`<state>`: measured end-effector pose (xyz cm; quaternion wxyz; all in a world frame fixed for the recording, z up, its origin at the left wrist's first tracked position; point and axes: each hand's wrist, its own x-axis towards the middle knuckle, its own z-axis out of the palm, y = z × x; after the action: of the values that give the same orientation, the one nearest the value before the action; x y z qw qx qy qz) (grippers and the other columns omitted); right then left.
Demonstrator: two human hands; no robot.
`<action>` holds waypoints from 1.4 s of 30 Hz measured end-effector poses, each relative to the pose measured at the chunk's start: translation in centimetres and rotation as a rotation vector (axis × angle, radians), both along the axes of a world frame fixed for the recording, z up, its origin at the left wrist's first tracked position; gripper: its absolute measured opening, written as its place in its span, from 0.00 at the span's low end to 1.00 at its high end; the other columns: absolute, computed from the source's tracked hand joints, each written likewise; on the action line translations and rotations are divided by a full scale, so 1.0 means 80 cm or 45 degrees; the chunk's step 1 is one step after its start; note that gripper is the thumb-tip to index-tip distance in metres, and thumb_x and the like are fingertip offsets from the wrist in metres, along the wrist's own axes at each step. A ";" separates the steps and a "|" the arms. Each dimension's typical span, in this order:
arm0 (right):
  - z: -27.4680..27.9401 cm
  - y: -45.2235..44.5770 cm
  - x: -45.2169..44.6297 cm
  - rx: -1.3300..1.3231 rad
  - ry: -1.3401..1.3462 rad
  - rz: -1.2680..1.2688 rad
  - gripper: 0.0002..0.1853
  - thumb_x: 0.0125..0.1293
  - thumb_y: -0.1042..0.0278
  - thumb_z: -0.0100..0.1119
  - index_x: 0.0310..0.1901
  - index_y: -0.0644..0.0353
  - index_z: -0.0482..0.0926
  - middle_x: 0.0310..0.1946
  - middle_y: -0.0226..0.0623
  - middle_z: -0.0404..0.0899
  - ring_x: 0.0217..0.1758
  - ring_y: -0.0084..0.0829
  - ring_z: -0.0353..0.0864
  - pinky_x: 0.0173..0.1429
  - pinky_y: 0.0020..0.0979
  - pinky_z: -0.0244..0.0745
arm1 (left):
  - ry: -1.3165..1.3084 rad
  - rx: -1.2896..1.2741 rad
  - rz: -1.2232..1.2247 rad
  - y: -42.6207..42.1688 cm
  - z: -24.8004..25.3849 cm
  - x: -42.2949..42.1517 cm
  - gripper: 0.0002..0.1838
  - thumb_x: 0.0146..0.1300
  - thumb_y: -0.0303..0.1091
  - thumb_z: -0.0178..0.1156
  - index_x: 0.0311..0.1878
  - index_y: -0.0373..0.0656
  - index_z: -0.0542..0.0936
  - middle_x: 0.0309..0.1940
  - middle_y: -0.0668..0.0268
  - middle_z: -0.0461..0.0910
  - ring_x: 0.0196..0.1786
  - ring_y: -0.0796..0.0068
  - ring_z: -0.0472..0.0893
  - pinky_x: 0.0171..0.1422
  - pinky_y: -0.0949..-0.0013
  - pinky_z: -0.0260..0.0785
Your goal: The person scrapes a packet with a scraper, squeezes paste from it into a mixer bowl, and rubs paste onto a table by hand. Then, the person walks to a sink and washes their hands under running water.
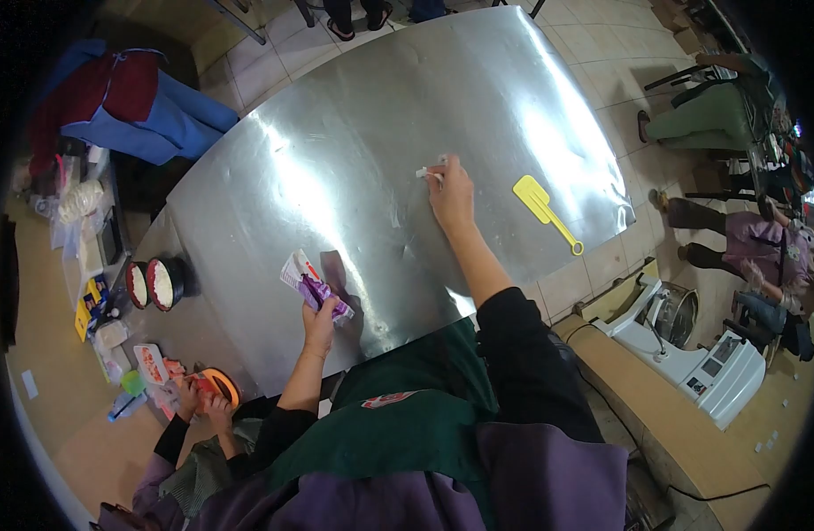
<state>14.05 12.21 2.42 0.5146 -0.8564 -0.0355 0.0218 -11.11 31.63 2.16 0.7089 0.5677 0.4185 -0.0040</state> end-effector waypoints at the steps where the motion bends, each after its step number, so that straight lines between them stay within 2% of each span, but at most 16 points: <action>1: -0.012 0.004 -0.004 -0.122 -0.187 0.031 0.14 0.56 0.76 0.59 0.44 0.63 0.68 0.35 0.40 0.81 0.40 0.44 0.78 0.42 0.38 0.73 | -0.010 0.011 -0.010 0.001 -0.002 -0.001 0.11 0.55 0.24 0.56 0.43 0.39 0.74 0.33 0.71 0.75 0.35 0.80 0.75 0.42 0.76 0.69; 2: -0.023 0.008 -0.010 -0.244 -0.374 0.062 0.14 0.55 0.76 0.60 0.42 0.63 0.68 0.36 0.40 0.81 0.40 0.45 0.78 0.41 0.37 0.73 | -0.021 0.021 -0.021 0.002 -0.004 -0.003 0.11 0.55 0.25 0.56 0.43 0.39 0.74 0.32 0.71 0.75 0.35 0.80 0.75 0.42 0.76 0.69; 6: -0.039 0.015 -0.063 -0.301 -0.356 0.180 0.14 0.54 0.76 0.60 0.40 0.64 0.68 0.34 0.40 0.80 0.37 0.46 0.79 0.40 0.38 0.73 | -0.039 0.037 -0.018 0.000 -0.002 -0.002 0.11 0.55 0.25 0.56 0.43 0.39 0.74 0.33 0.71 0.75 0.35 0.80 0.75 0.41 0.76 0.69; 9: -0.015 0.014 -0.075 -0.143 -0.280 0.361 0.10 0.55 0.76 0.58 0.38 0.64 0.68 0.33 0.42 0.80 0.38 0.46 0.77 0.43 0.40 0.72 | -0.033 0.041 -0.061 0.003 -0.002 -0.003 0.11 0.55 0.25 0.56 0.43 0.39 0.74 0.33 0.70 0.75 0.34 0.80 0.75 0.41 0.75 0.69; 11: 0.004 0.010 -0.063 -0.130 0.071 0.498 0.09 0.54 0.77 0.58 0.35 0.64 0.68 0.33 0.40 0.80 0.40 0.46 0.77 0.44 0.39 0.71 | -0.023 0.001 0.006 0.000 0.004 0.001 0.12 0.53 0.24 0.57 0.42 0.38 0.73 0.32 0.71 0.74 0.33 0.81 0.73 0.40 0.75 0.68; 12: 0.005 0.013 -0.058 -0.132 0.072 0.494 0.09 0.54 0.77 0.58 0.35 0.64 0.68 0.33 0.40 0.80 0.40 0.46 0.77 0.44 0.39 0.71 | -0.023 0.000 0.001 0.000 0.005 0.000 0.12 0.53 0.24 0.57 0.42 0.38 0.73 0.32 0.71 0.74 0.33 0.81 0.73 0.40 0.75 0.68; 15: -0.003 0.027 -0.044 -0.080 -0.154 0.315 0.09 0.53 0.76 0.60 0.35 0.63 0.70 0.32 0.36 0.81 0.37 0.45 0.79 0.41 0.37 0.71 | -0.035 0.030 -0.031 0.001 0.000 -0.003 0.10 0.55 0.25 0.56 0.42 0.39 0.74 0.32 0.71 0.75 0.33 0.80 0.75 0.40 0.75 0.69; 21: -0.010 -0.001 -0.069 -0.176 -0.313 0.653 0.12 0.50 0.79 0.60 0.37 0.64 0.70 0.32 0.39 0.80 0.37 0.46 0.79 0.42 0.38 0.72 | -0.078 0.007 -0.009 -0.001 0.003 -0.003 0.09 0.55 0.24 0.56 0.41 0.39 0.75 0.32 0.70 0.75 0.34 0.79 0.75 0.40 0.75 0.69; 23: 0.005 -0.022 -0.074 -0.111 0.162 0.689 0.14 0.50 0.78 0.61 0.39 0.66 0.70 0.32 0.36 0.80 0.35 0.39 0.80 0.40 0.35 0.73 | -0.038 0.015 -0.077 0.003 0.002 -0.002 0.12 0.54 0.24 0.56 0.43 0.39 0.72 0.33 0.69 0.75 0.34 0.79 0.74 0.41 0.74 0.69; 24: 0.005 -0.036 -0.078 -0.107 0.146 0.681 0.14 0.50 0.78 0.61 0.39 0.66 0.70 0.32 0.36 0.80 0.35 0.39 0.80 0.40 0.35 0.73 | -0.051 0.015 -0.063 0.001 0.006 0.000 0.13 0.53 0.24 0.56 0.43 0.39 0.72 0.34 0.68 0.74 0.35 0.78 0.74 0.41 0.74 0.69; 26: -0.004 -0.077 -0.090 0.273 0.451 0.464 0.17 0.51 0.79 0.63 0.42 0.67 0.69 0.32 0.35 0.80 0.34 0.30 0.80 0.39 0.30 0.74 | -0.057 0.027 -0.093 0.002 0.007 0.001 0.14 0.53 0.24 0.56 0.44 0.38 0.72 0.34 0.68 0.74 0.35 0.78 0.74 0.41 0.74 0.69; 27: 0.006 -0.098 -0.096 0.278 0.437 0.441 0.17 0.51 0.79 0.63 0.42 0.67 0.69 0.32 0.35 0.80 0.34 0.30 0.80 0.39 0.30 0.74 | -0.049 0.030 -0.122 0.002 0.006 0.002 0.14 0.52 0.24 0.57 0.44 0.38 0.72 0.34 0.69 0.74 0.35 0.78 0.74 0.41 0.74 0.69; 29: 0.043 -0.141 -0.111 0.760 0.671 0.170 0.18 0.53 0.79 0.64 0.44 0.65 0.69 0.33 0.36 0.80 0.37 0.25 0.79 0.41 0.26 0.74 | -0.044 0.075 -0.195 -0.010 0.014 0.008 0.16 0.51 0.24 0.57 0.46 0.38 0.71 0.34 0.68 0.74 0.35 0.77 0.74 0.41 0.73 0.69; 32: 0.064 -0.215 -0.137 1.041 0.678 -0.061 0.18 0.55 0.80 0.63 0.46 0.63 0.68 0.34 0.40 0.80 0.38 0.26 0.79 0.43 0.25 0.74 | -0.141 0.245 -0.489 -0.063 0.049 0.035 0.20 0.51 0.24 0.58 0.49 0.36 0.68 0.36 0.66 0.73 0.36 0.77 0.74 0.43 0.73 0.70; 39: 0.114 -0.410 -0.147 1.201 0.332 -0.661 0.18 0.57 0.81 0.61 0.47 0.65 0.68 0.35 0.37 0.80 0.40 0.25 0.78 0.46 0.25 0.72 | -0.221 -0.018 -0.990 -0.313 0.088 0.145 0.25 0.50 0.25 0.60 0.53 0.35 0.66 0.38 0.66 0.72 0.40 0.76 0.74 0.48 0.72 0.69; 42: 0.129 -0.508 -0.143 1.174 0.229 -0.772 0.16 0.56 0.79 0.63 0.45 0.63 0.69 0.36 0.39 0.79 0.39 0.25 0.78 0.45 0.25 0.74 | -0.226 -0.183 -1.071 -0.453 0.105 0.196 0.21 0.50 0.26 0.58 0.49 0.35 0.69 0.33 0.70 0.71 0.34 0.79 0.72 0.42 0.74 0.68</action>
<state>2.63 -28.40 12.77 0.8202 -0.5091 0.2508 -0.0719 4.56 -4.65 10.58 0.7165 0.6361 0.0867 -0.2730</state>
